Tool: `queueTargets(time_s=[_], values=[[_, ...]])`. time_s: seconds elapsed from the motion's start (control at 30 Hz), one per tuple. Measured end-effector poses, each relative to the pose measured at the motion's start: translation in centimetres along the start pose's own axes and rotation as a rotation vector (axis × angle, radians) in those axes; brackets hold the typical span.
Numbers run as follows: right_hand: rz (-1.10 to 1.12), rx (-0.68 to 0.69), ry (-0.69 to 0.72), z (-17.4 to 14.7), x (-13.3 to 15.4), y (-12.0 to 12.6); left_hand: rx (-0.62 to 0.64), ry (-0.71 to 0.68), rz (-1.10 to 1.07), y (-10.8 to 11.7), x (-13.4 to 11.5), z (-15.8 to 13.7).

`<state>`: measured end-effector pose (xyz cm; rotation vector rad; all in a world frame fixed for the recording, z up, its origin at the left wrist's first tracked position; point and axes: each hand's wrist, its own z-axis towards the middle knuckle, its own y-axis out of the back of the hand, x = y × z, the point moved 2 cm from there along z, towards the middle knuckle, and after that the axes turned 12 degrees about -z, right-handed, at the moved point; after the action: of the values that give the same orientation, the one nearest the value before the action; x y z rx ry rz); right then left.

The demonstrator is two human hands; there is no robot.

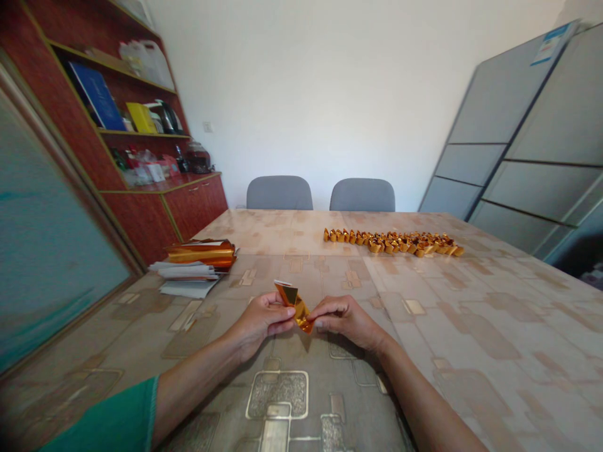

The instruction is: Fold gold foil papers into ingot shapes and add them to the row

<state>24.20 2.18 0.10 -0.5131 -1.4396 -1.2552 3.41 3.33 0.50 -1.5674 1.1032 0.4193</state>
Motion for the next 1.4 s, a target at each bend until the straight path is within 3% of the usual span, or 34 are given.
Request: queueTargets(time_s=[0.37,0.7,1.1,1.4], values=[[0.127,-0.138,-0.186,0.7,0.4,-1.8,0.022,0.020,-0.036,-0.3,-0.1,-0.2],[0.180,-0.258,-0.257,1.2,0.7,-3.2,-0.001,0.013,-0.057,-0.5,-0.3,-0.3],[-0.055,-0.350,-0.197,1.6,0.3,-3.0,0.032,0.015,-0.051,-0.2,0.3,0.1],[-0.273,-0.282,-0.118,1.3,1.7,-2.4,0.032,0.034,-0.033,0.1,0.5,0.2]])
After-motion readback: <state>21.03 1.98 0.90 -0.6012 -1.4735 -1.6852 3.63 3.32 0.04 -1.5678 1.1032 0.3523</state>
